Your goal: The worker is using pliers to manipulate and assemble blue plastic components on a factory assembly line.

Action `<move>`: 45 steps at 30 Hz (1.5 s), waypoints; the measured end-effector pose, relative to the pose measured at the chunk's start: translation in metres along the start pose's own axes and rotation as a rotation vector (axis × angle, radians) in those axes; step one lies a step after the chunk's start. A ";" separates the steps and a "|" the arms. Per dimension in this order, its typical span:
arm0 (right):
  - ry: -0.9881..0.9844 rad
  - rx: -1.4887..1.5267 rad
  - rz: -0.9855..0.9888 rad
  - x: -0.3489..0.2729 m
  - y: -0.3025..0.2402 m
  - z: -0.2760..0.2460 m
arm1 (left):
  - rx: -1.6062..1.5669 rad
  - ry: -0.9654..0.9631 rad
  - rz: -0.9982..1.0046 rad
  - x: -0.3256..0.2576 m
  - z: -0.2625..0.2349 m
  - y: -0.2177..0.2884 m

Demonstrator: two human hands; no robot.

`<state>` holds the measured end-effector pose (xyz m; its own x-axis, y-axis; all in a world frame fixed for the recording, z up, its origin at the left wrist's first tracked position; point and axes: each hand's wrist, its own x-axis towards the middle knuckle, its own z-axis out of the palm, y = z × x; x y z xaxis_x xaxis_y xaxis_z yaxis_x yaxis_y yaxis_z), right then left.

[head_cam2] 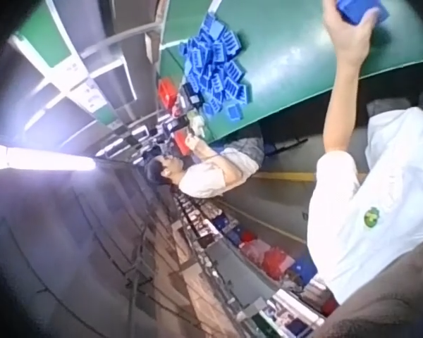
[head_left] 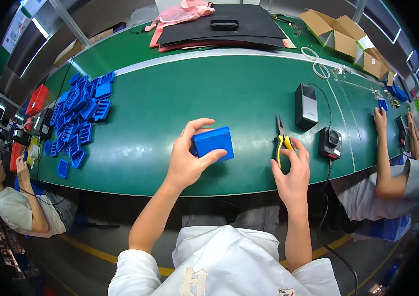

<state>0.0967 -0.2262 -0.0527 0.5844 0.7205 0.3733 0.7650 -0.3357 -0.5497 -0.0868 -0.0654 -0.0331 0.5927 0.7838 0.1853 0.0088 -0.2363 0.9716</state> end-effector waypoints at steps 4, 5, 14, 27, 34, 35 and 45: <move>0.028 0.055 -0.003 -0.003 -0.004 0.006 | 0.108 -0.022 0.095 -0.016 0.007 0.000; 0.085 0.040 -0.010 -0.003 -0.003 0.008 | 0.204 -0.022 0.258 -0.016 0.007 -0.002; 0.013 -0.146 -0.094 0.012 0.033 0.007 | 0.359 0.034 0.563 -0.017 0.013 -0.005; -0.166 0.037 0.022 0.029 0.032 -0.003 | 0.280 0.122 0.586 -0.018 0.015 -0.014; -0.521 0.959 0.344 -0.031 0.000 -0.025 | 0.295 0.149 0.503 -0.022 0.018 -0.025; -0.508 0.963 0.282 -0.039 -0.003 -0.019 | 0.288 0.158 0.502 -0.023 0.018 -0.025; -0.522 0.763 0.259 -0.053 -0.032 -0.016 | 0.353 0.172 0.556 -0.023 0.015 -0.032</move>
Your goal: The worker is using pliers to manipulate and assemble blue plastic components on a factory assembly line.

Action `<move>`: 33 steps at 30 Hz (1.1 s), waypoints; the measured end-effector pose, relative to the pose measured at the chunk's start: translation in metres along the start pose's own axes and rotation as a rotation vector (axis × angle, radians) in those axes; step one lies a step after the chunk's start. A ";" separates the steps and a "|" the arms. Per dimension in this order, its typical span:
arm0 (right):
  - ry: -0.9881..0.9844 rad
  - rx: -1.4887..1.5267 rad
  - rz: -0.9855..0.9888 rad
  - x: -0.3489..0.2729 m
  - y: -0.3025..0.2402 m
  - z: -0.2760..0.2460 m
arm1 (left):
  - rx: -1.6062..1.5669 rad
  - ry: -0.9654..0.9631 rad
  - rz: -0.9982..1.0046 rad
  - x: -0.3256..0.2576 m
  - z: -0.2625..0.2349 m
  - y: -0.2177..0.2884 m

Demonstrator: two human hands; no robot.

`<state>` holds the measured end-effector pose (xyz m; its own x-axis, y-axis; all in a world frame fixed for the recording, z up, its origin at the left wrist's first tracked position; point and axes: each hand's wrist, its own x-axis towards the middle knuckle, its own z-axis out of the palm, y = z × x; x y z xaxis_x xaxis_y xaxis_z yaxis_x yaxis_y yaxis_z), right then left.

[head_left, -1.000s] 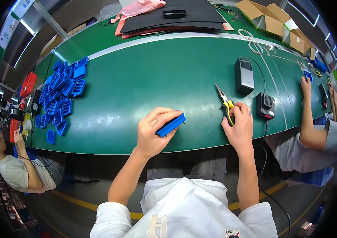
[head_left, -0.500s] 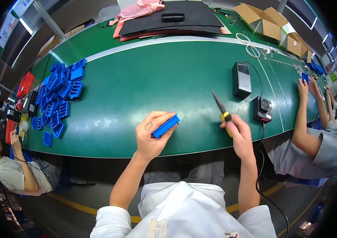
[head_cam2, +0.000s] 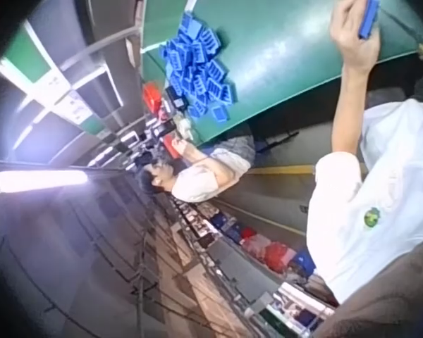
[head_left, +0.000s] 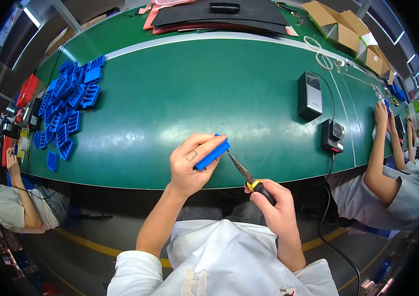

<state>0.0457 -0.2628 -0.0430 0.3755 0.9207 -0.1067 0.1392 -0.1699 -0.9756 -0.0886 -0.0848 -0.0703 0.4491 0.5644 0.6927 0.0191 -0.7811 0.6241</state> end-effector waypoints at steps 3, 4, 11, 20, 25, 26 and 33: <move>-0.010 -0.013 0.008 0.000 0.000 0.001 | -0.023 -0.002 0.000 -0.001 0.000 -0.001; 0.001 0.010 0.008 0.000 0.003 0.002 | -0.019 -0.003 0.010 -0.001 0.000 -0.002; -0.007 0.058 0.018 0.001 0.008 0.002 | -0.032 -0.015 0.024 -0.001 0.000 -0.003; -0.013 0.069 -0.001 0.003 0.007 0.006 | -0.056 -0.018 0.004 -0.002 -0.001 -0.005; -0.011 0.041 -0.020 0.002 0.005 0.006 | -0.075 0.013 0.028 0.001 0.001 -0.002; -0.015 -0.013 -0.060 0.002 0.004 0.006 | -0.097 0.014 0.003 0.002 0.001 0.000; -0.027 -0.076 -0.077 0.001 0.004 0.016 | -0.154 0.004 -0.114 0.001 -0.002 0.002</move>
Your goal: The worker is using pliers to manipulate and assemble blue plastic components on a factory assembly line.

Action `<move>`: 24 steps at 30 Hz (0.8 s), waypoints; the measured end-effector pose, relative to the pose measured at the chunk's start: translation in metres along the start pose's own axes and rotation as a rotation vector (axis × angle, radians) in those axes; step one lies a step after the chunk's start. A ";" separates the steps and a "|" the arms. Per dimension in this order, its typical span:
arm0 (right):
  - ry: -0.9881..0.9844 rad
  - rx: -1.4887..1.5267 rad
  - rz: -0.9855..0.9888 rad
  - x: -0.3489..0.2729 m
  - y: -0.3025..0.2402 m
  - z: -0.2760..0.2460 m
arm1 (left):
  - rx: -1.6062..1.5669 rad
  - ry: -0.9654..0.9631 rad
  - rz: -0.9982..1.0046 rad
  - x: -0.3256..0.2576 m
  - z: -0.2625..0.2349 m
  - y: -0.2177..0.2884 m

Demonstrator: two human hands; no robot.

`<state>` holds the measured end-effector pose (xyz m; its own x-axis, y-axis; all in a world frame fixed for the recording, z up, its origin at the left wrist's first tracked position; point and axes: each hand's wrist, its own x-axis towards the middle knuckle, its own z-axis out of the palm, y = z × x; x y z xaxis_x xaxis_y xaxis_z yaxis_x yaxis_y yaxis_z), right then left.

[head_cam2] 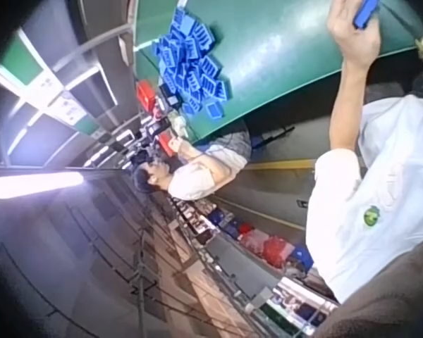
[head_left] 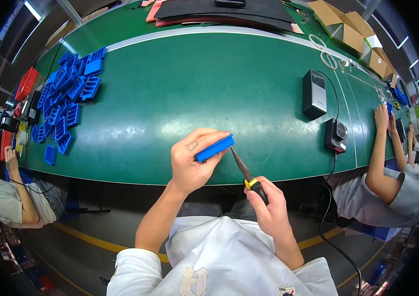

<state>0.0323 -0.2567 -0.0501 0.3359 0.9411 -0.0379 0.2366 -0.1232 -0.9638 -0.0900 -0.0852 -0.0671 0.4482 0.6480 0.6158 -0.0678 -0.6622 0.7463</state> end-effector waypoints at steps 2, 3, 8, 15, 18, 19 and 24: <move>-0.006 0.088 0.046 -0.003 0.006 0.001 | 0.003 -0.089 -0.016 0.003 -0.004 -0.004; -0.013 0.175 0.092 -0.005 0.008 -0.001 | 0.006 -0.086 -0.017 0.004 -0.006 -0.004; 0.115 0.257 0.048 -0.014 0.012 -0.034 | -0.158 -0.105 -0.336 -0.005 -0.012 0.004; 0.360 -0.414 -0.070 0.023 0.013 -0.051 | -0.752 -0.100 -0.743 -0.038 -0.002 0.030; 0.205 -0.579 -0.373 0.013 0.010 -0.042 | -0.893 -0.135 -0.761 -0.053 0.002 0.049; 0.083 -0.530 -0.429 0.003 0.007 -0.034 | -0.944 -0.135 -0.862 -0.062 0.004 0.057; -0.106 -0.287 -0.533 -0.036 0.037 -0.018 | -1.222 -0.240 -1.072 -0.107 0.002 0.069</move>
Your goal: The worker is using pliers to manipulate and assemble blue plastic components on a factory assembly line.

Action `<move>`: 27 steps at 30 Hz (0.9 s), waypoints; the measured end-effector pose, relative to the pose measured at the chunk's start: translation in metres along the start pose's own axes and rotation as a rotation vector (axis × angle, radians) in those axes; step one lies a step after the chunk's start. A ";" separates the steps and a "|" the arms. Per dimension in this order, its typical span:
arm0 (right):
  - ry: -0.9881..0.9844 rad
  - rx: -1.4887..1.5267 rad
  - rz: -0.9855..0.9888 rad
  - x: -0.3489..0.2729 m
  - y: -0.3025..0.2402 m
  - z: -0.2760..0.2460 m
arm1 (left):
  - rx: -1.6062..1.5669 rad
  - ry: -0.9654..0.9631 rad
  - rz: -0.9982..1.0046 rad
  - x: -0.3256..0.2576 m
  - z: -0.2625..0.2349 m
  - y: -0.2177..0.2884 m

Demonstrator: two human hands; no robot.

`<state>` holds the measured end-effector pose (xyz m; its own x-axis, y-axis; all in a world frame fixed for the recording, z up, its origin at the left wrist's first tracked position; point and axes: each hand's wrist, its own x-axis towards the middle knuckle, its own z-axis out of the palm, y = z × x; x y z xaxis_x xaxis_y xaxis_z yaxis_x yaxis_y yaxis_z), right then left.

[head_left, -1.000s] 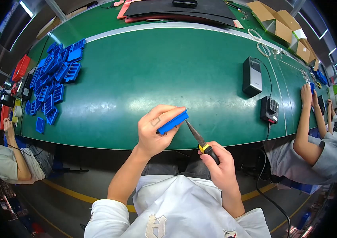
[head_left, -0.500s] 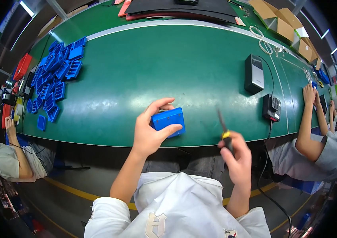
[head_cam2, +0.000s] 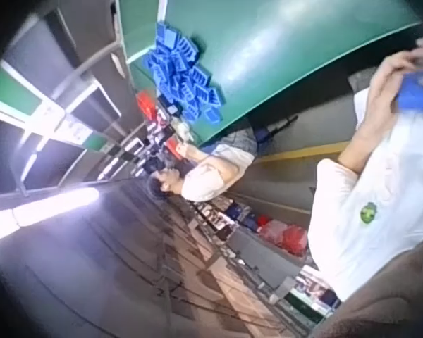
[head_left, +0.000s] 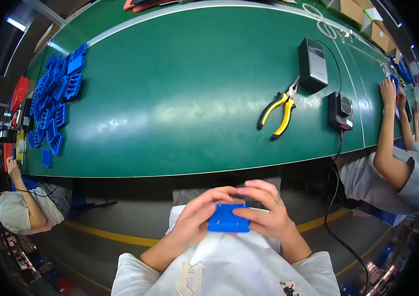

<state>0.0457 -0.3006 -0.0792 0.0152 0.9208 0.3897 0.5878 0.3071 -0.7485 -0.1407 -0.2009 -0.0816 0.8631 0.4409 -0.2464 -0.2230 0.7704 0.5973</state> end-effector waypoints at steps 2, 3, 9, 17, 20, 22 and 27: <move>0.090 0.065 0.118 -0.012 0.012 0.006 | 0.311 -0.043 0.137 -0.002 -0.015 -0.014; 0.121 0.134 0.178 -0.017 0.019 0.014 | 0.508 -0.008 0.172 -0.001 -0.017 -0.016; 0.286 0.620 0.692 -0.017 0.039 0.039 | 0.715 0.353 0.356 0.036 -0.038 -0.047; 0.262 0.966 0.598 -0.011 0.065 0.067 | 0.437 0.457 0.328 0.045 -0.052 -0.060; 0.416 0.974 0.510 -0.010 0.066 0.078 | 0.456 0.381 0.394 0.044 -0.047 -0.052; 0.466 0.968 0.555 -0.007 0.062 0.079 | 0.423 0.329 0.437 0.041 -0.049 -0.050; 0.524 0.823 0.504 -0.006 0.063 0.089 | 0.387 0.295 0.494 0.048 -0.056 -0.064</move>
<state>0.0106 -0.2654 -0.1766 0.5582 0.8293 -0.0272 -0.2985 0.1701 -0.9391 -0.1102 -0.2033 -0.1741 0.5305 0.8467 -0.0400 -0.3334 0.2518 0.9085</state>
